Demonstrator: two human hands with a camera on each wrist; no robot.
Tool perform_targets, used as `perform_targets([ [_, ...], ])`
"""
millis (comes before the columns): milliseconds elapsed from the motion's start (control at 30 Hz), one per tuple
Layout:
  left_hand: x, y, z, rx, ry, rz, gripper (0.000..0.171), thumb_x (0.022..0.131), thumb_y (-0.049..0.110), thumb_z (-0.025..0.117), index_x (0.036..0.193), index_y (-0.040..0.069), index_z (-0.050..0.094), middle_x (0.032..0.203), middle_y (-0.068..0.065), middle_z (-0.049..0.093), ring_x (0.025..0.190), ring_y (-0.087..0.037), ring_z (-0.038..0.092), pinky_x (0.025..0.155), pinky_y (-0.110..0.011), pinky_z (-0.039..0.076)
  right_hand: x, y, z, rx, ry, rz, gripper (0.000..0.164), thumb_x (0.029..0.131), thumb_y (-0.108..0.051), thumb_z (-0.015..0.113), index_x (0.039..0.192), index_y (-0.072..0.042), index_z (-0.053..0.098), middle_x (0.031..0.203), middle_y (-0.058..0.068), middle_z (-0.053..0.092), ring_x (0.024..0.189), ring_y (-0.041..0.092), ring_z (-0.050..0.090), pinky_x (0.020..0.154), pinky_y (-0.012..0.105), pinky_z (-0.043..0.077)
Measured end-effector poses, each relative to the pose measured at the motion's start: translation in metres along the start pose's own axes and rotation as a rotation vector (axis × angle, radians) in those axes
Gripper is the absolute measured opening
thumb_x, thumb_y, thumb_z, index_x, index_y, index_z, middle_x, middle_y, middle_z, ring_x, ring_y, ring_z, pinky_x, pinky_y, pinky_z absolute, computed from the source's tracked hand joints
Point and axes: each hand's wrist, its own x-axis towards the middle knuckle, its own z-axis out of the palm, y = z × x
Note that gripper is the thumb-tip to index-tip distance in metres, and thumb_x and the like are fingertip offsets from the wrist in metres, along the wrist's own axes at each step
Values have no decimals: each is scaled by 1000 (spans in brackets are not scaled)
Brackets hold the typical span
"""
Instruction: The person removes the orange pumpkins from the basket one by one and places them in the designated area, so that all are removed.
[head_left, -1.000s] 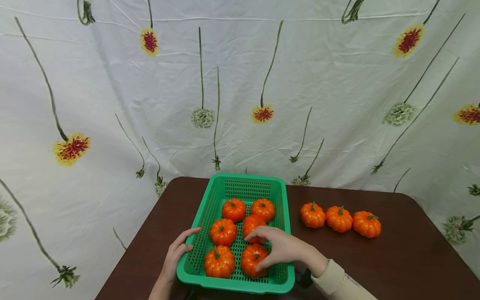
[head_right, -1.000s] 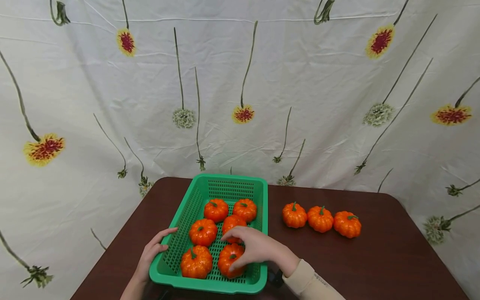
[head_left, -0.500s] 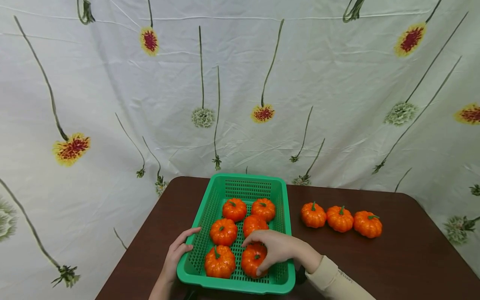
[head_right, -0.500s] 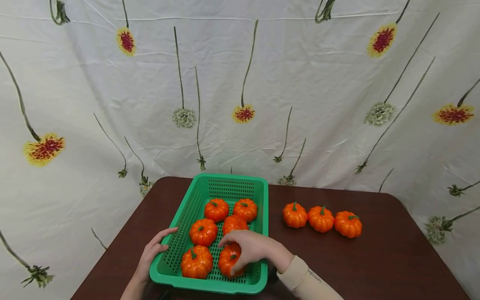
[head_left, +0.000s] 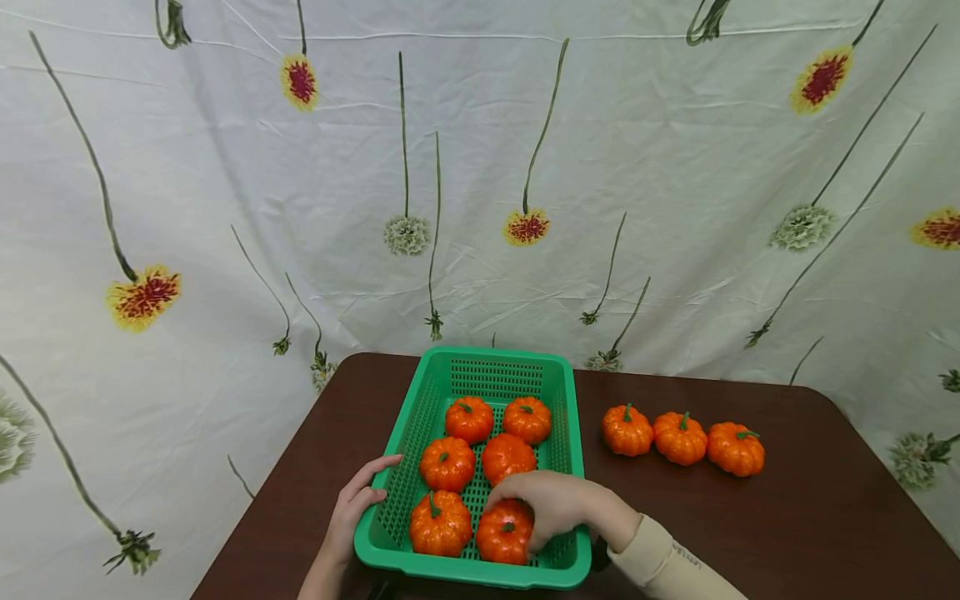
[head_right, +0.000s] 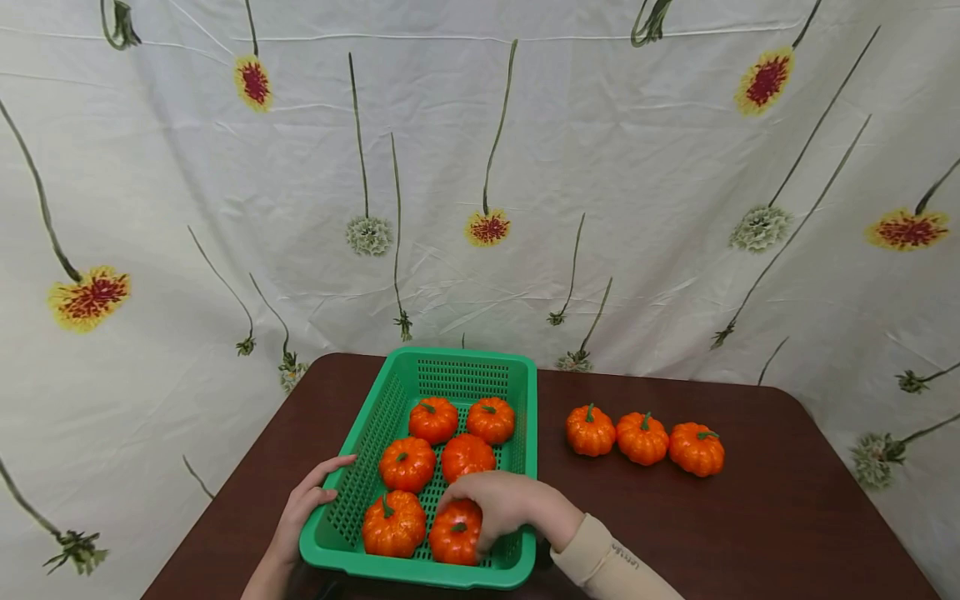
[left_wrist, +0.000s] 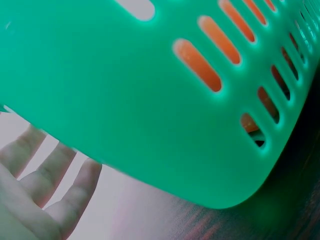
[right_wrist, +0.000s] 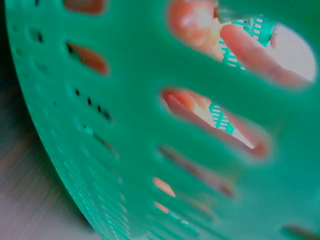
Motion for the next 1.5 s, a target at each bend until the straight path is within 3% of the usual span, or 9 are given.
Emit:
perform_targets([
  [267,0,0,1,-9,-6,4,44,87,-2,40,129,-5,52,127,-5,54,112,-4,50,84,-22,44,-2,1,0,-3,12,11,60,67,-14,80,122,-24,57,117,-10,56,96,3,50,84,24,42],
  [433,0,-1,1,-1,2,-8,45,86,-2,40,129,-3,53,130,-10,52,113,-3,49,85,-21,43,-4,5,-2,70,41,-48,59,69,-14,76,124,-21,55,121,-8,53,103,5,48,89,25,40],
  [733,0,-2,2,-5,1,-10,45,86,-2,40,129,-4,52,129,-7,53,113,-4,49,86,-21,43,-12,6,-6,212,123,-100,60,73,-17,71,130,-20,50,129,-7,48,113,10,43,95,31,37],
  [1067,-1,-1,0,-38,-4,-12,44,87,-2,40,129,-4,52,126,0,55,111,-6,51,83,-24,46,-34,7,-10,377,363,-92,62,78,-20,72,135,-21,47,136,-3,42,117,16,44,93,35,41],
  [1233,0,-2,-1,-18,-7,1,44,87,-1,39,129,-4,52,126,3,55,112,-4,50,84,-22,45,-46,12,-12,440,465,-110,63,80,-16,72,137,-13,45,137,1,41,114,19,47,91,35,44],
  [1333,0,-2,-1,4,0,3,45,87,-1,40,129,-3,53,127,-1,55,114,-3,48,86,-21,43,-52,14,-13,461,512,-132,64,80,-11,72,137,-9,43,138,8,39,114,20,48,90,34,44],
  [1500,0,-3,-1,21,1,12,44,87,-1,40,129,-2,54,127,-4,55,115,-2,47,87,-20,41,-63,16,-15,441,585,-104,65,80,-9,72,138,-13,43,142,12,37,118,18,46,93,33,42],
])
